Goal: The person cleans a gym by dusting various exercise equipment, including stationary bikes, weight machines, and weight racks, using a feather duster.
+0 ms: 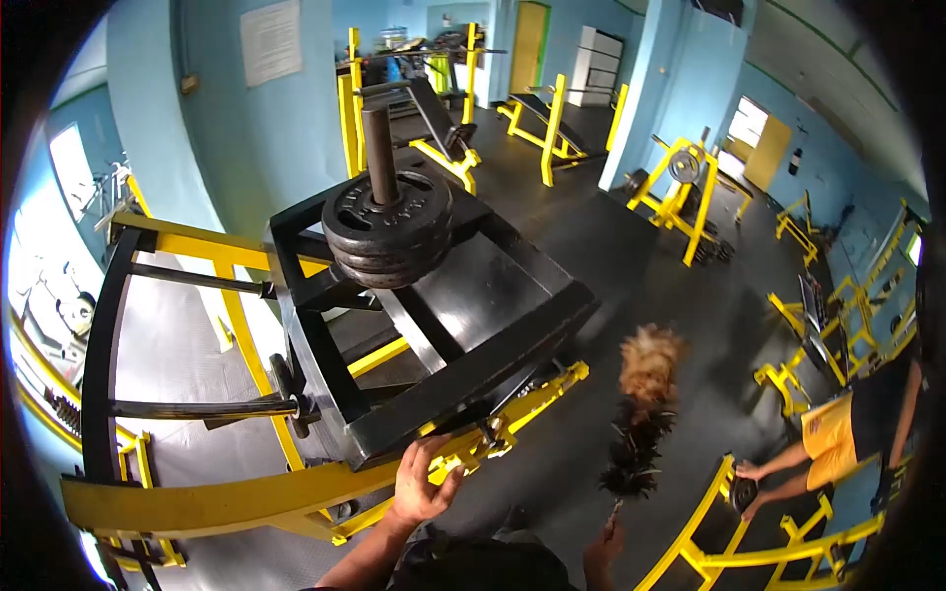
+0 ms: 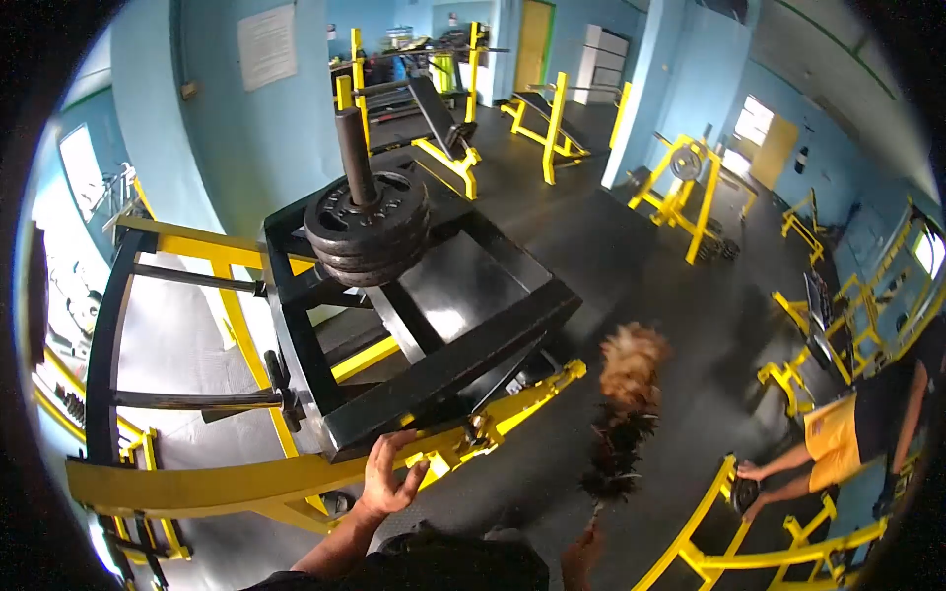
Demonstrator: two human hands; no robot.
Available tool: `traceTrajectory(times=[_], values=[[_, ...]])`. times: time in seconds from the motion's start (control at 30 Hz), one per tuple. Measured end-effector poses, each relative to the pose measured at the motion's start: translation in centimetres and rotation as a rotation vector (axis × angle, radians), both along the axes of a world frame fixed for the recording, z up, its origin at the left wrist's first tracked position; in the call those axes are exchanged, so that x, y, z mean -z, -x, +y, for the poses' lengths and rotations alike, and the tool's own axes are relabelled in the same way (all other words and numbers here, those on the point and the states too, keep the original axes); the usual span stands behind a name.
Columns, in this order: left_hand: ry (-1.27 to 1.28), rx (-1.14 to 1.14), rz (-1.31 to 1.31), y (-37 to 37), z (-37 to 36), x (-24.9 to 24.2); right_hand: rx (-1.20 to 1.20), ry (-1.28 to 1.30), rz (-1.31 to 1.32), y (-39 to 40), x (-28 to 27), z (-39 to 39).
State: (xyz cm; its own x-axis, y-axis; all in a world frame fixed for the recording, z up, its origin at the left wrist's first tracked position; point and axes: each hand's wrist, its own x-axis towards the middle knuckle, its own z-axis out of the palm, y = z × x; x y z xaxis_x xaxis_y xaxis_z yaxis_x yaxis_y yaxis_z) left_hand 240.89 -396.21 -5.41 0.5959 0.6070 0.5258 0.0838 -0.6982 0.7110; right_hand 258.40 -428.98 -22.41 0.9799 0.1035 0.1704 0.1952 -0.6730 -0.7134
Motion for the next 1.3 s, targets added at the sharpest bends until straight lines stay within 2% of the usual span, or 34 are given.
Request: traceTrajectory(times=[0.07, 0.13, 0.2, 0.27, 0.33, 0.37, 0.4, 0.47, 0.53, 0.63, 0.7, 0.8, 0.87, 0.9, 0.93, 1.0, 1.03, 1.07, 1.13, 1.2, 1.23, 1.3], values=[[-0.076, -0.028, -0.009, -2.2, -0.4, -1.0, -0.062, -0.102, -0.065, -2.8, -2.3, 2.3], [-0.151, -0.067, -0.087, -4.3, -0.3, -2.7, -0.501, -0.171, -0.403, -6.3, -7.2, 6.0], [-0.196, -0.176, -0.170, -5.7, 0.6, -3.8, -0.771, -0.040, -0.316, -8.9, -14.4, 9.5], [-0.124, -0.282, -0.208, -6.4, 1.8, -4.9, -0.926, 0.094, -0.437, -10.8, -20.9, 13.4], [-0.192, -0.395, -0.308, -7.2, 3.7, -5.9, -1.073, 0.020, -0.503, -12.0, -24.0, 17.8], [-0.175, -0.453, -0.281, -7.2, 4.2, -5.9, -1.114, -0.011, -0.548, -12.2, -25.4, 20.2], [-0.274, -0.516, -0.267, -7.1, 4.6, -7.0, -1.159, -0.045, -0.595, -12.5, -26.4, 22.4], [-0.204, -0.545, -0.332, -6.7, 5.1, -8.2, -1.151, -0.141, -0.629, -14.3, -26.3, 27.1], [-0.156, -0.579, -0.290, -5.5, 5.6, -8.7, -0.980, -0.027, -0.678, -15.4, -27.6, 31.3], [-0.106, -0.618, -0.304, -3.9, 7.4, -9.4, -1.013, 0.011, -0.704, -15.1, -30.3, 35.8], [-0.068, -0.633, -0.327, -3.5, 9.4, -9.6, -1.186, -0.072, -0.678, -14.1, -31.6, 38.0], [0.003, -0.668, -0.380, -4.2, 13.3, -10.3, -1.027, 0.059, -0.692, -13.8, -33.9, 42.4], [0.059, -0.623, -0.412, -5.1, 16.0, -10.7, -1.140, 0.253, -0.702, -11.6, -36.0, 42.8], [0.058, -0.613, -0.412, -5.5, 17.1, -11.0, -1.264, 0.113, -0.668, -11.9, -35.0, 43.2], [0.073, -0.623, -0.392, -5.9, 17.9, -11.4, -1.352, 0.002, -0.601, -12.1, -34.7, 42.9], [0.034, -0.705, -0.386, -6.3, 19.2, -11.6, -1.354, 0.116, -0.536, -13.6, -35.7, 40.0], [0.039, -0.702, -0.397, -6.3, 19.7, -11.5, -1.297, 0.185, -0.529, -14.8, -36.3, 37.9], [0.021, -0.676, -0.384, -6.1, 20.0, -11.2, -1.243, 0.147, -0.549, -17.2, -35.5, 35.9], [0.005, -0.663, -0.376, -5.8, 20.2, -10.9, -1.199, 0.022, -0.286, -23.9, -32.9, 31.4], [-0.007, -0.629, -0.299, -6.0, 19.8, -11.0, -1.082, 0.025, -0.166, -30.1, -31.5, 27.0], [0.045, -0.615, -0.281, -6.3, 19.7, -11.3, -0.950, 0.027, -0.086, -30.5, -32.6, 25.8], [0.053, -0.627, -0.261, -7.6, 19.9, -10.7, -0.850, 0.029, -0.095, -33.3, -33.7, 24.6]])
